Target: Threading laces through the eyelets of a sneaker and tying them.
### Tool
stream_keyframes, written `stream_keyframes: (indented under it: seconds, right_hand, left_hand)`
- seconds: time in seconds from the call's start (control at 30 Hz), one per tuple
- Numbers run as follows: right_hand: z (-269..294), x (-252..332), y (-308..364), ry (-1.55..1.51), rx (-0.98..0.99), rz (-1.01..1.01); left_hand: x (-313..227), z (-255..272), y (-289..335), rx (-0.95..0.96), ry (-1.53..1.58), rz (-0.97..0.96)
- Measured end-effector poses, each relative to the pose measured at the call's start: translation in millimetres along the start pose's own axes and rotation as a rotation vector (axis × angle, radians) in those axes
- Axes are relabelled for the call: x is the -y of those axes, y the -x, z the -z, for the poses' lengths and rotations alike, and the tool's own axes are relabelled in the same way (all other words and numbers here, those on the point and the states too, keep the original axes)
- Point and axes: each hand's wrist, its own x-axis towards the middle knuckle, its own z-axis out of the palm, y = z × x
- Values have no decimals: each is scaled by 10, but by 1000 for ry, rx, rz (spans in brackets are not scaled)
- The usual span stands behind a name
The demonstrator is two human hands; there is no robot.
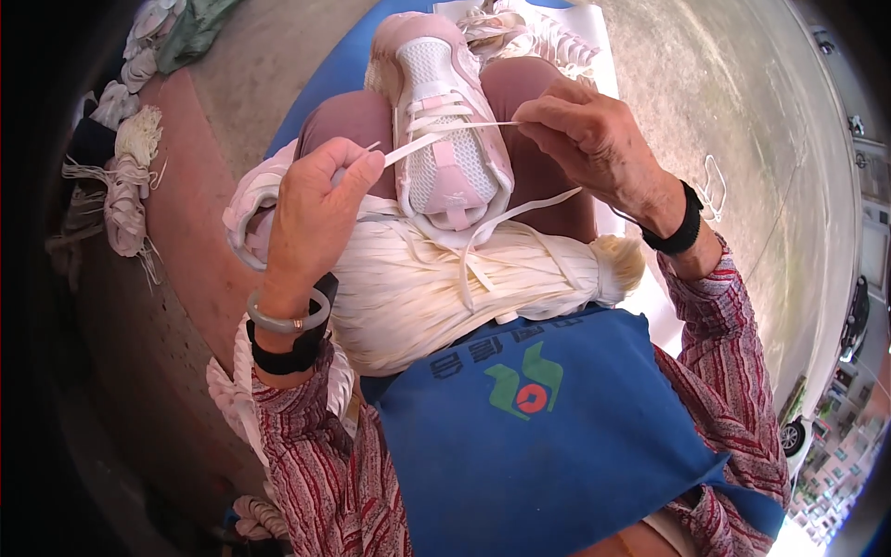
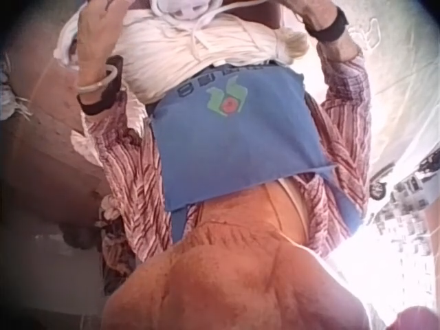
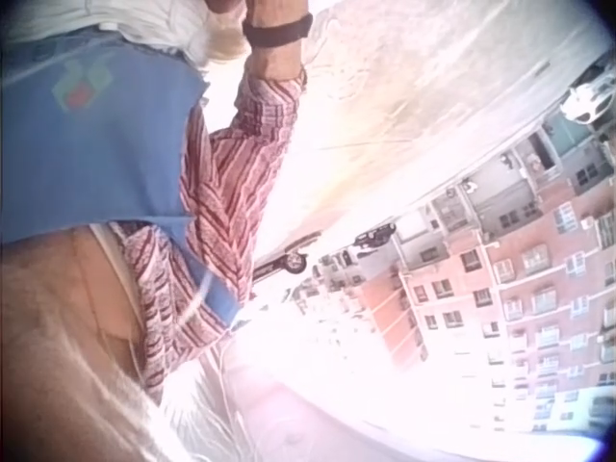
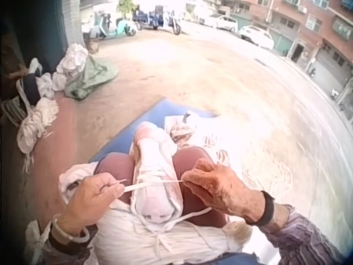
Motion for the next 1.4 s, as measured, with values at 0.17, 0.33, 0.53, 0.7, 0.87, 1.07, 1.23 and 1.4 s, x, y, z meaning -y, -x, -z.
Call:
stream_keyframes:
  seconds: [0.17, 0.33, 0.53, 0.7, 0.87, 1.07, 1.23, 1.4]
  right_hand:
    - [-4, -214, 123, 170, -69, 46]
    - [101, -308, 190, 175, -98, -78]
    - [201, 183, 126, -173, 106, -90]
    - [-66, 477, 139, -43, 423, 72]
    - [-335, 483, 134, 35, 410, 171]
    - [-453, 485, 136, 27, 403, 233]
    - [-237, 543, 77, -94, 378, 138]
    - [66, 315, 81, -133, 236, -197]
  left_hand:
    - [35, -127, -73, -4, -208, -26]
    - [69, -110, -103, -164, -333, -93]
    - [191, -14, -42, -514, 125, -305]
    - [40, -54, 252, -290, 419, 19]
    - [125, -213, 314, -177, 153, -48]
    - [104, -253, 268, -186, 129, -2]
    - [38, -229, 193, -183, -48, -22]
    - [74, -253, 110, -281, -82, -163]
